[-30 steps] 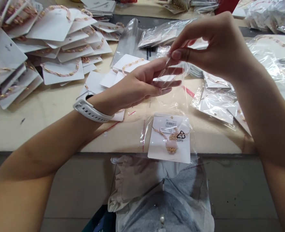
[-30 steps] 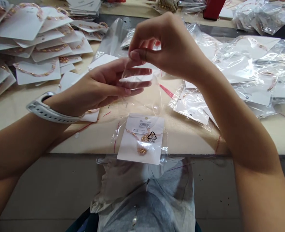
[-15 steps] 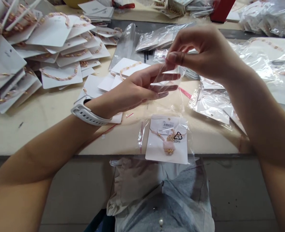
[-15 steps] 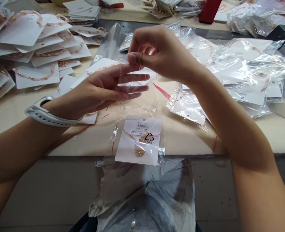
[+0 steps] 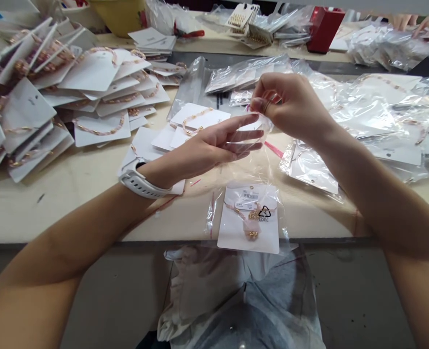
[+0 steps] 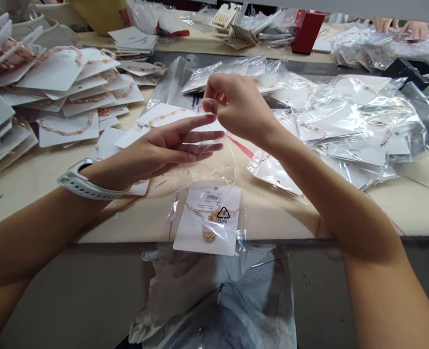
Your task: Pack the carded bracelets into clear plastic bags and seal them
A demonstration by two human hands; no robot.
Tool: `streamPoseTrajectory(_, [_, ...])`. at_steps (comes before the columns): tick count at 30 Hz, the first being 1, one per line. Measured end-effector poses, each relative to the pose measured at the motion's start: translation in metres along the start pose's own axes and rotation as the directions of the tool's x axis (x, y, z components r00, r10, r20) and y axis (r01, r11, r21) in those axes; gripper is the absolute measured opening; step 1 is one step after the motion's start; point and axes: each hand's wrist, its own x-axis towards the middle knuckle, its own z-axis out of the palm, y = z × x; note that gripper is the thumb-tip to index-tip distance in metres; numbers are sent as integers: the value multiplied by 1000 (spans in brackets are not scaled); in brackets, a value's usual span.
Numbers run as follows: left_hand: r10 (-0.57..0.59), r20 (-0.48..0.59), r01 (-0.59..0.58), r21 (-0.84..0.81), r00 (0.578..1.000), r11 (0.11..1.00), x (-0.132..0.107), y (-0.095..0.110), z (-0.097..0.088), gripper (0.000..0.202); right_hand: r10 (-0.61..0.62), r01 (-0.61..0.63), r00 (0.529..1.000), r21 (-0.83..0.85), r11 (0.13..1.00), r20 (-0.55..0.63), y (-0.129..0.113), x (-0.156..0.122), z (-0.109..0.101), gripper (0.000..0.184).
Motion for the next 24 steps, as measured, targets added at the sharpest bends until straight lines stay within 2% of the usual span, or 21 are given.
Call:
streamPoseTrajectory(7, [17, 47, -14, -72, 999, 997, -3, 0, 0, 67, 45, -43, 998, 30, 999, -54, 9, 3, 5, 24])
streamPoseTrajectory(11, [39, 41, -36, -77, 998, 996, -4, -3, -1, 65, 62, -65, 994, -38, 997, -89, 11, 5, 9, 21])
streamPoseTrajectory(16, [79, 66, -70, -129, 995, 989, 0, -5, -3, 63, 21, -54, 982, -173, 983, -186, 11, 3, 15, 21])
streamPoseTrajectory(21, [70, 49, -64, -123, 996, 990, 1, -4, -2, 68, 22, -74, 974, -223, 972, -227, 13, 3, 20, 19])
streamPoseTrajectory(24, [35, 10, -34, -101, 999, 994, 3, -5, 1, 70, 79, -118, 976, -191, 974, -202, 16, 2, 22, 19])
